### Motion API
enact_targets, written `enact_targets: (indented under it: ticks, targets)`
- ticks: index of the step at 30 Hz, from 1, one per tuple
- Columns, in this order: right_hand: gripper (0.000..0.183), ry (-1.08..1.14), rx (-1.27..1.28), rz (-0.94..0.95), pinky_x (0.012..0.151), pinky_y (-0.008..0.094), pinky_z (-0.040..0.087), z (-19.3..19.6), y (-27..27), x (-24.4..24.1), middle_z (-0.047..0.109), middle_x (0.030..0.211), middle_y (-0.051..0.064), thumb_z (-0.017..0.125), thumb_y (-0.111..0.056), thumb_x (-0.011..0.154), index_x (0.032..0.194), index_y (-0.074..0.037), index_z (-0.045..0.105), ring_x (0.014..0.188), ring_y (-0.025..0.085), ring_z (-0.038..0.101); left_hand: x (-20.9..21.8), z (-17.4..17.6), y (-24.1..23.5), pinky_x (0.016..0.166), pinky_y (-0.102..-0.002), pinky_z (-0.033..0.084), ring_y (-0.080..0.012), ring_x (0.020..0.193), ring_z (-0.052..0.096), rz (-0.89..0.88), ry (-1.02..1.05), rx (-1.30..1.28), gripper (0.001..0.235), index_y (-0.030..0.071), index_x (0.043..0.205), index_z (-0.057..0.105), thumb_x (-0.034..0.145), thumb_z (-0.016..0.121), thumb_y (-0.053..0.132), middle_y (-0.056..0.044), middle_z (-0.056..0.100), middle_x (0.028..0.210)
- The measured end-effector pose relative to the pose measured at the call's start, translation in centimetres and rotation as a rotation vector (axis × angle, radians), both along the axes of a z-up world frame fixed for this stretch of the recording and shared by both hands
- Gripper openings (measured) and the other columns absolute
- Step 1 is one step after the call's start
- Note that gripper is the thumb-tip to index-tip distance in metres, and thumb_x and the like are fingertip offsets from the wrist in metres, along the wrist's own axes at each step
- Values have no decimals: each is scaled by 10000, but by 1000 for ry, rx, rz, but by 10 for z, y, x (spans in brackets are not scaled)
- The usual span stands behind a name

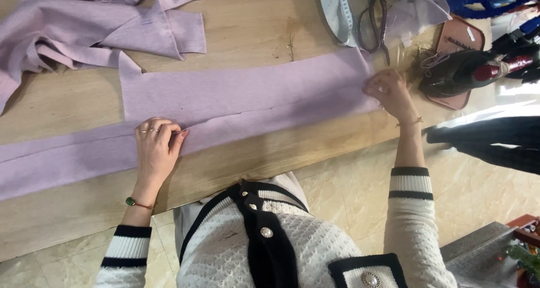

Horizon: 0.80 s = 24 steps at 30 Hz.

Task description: Measuring, marking, and cutting fabric pieces on a production table using a ruler, pen, and tailor scissors.

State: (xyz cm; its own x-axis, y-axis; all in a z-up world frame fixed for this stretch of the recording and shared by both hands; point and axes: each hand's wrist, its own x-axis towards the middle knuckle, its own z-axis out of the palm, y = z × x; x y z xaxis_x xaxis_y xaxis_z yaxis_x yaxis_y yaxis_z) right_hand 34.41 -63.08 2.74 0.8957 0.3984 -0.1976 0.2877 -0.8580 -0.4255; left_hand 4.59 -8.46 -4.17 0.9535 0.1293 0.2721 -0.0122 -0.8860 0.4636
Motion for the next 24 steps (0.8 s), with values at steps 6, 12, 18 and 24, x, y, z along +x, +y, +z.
enact_targets:
  ticks: [6,12,18,24]
  targets:
    - [141,-44,68,28,953,505,464,-19,-8,2,588,1227,143,800,-244,987,1023,-131,723,1141,368,552,4,7,-3,947,-431,423,-242,1111,616,3,-49,44,174,210,989,605,1028,692,356,32,607,999]
    - [167,-80,94,14,858,455,511,-7,-26,-13,629,1297,172,791,-194,982,1059,-81,695,1098,409,589,1,-3,-3,906,-409,449,-250,1051,642,-10,-126,-21,163,175,971,581,1046,672,288,15,617,978]
    - [181,-45,115,-19,945,521,492,-29,-25,-12,622,1285,182,805,-217,970,1055,-86,714,1165,420,574,1,1,-4,901,-397,454,-225,1036,647,-26,-116,10,165,180,977,570,1054,660,295,30,618,991]
    - [252,-105,-43,-65,940,506,500,-15,-5,-13,604,1267,130,847,-347,966,1060,-144,729,1148,377,597,8,-4,-6,998,-451,423,-248,1113,603,49,-17,165,306,197,1145,614,967,711,426,3,604,1256]
